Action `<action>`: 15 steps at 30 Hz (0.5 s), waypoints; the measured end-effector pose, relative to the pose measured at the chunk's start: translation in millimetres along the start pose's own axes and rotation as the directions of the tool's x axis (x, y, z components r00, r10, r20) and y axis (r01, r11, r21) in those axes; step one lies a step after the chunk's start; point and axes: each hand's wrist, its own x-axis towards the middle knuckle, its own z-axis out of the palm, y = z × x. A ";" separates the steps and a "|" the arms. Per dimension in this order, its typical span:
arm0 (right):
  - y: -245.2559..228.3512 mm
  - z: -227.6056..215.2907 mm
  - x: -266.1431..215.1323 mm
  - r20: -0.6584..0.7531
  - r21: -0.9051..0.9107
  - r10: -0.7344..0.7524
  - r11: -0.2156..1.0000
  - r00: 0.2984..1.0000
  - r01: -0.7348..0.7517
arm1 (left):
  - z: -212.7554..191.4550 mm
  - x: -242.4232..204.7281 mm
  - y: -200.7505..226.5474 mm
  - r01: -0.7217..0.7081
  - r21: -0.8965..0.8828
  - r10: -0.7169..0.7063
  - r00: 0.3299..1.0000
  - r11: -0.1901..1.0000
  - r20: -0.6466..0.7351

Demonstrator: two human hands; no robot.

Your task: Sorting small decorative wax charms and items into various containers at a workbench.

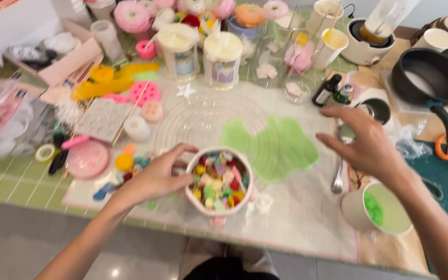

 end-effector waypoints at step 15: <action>158.6 -64.8 206.5 0.017 0.344 0.381 0.866 0.924 -0.364 | -2.3 -3.7 10.8 0.313 -0.380 -0.265 0.948 0.871 0.174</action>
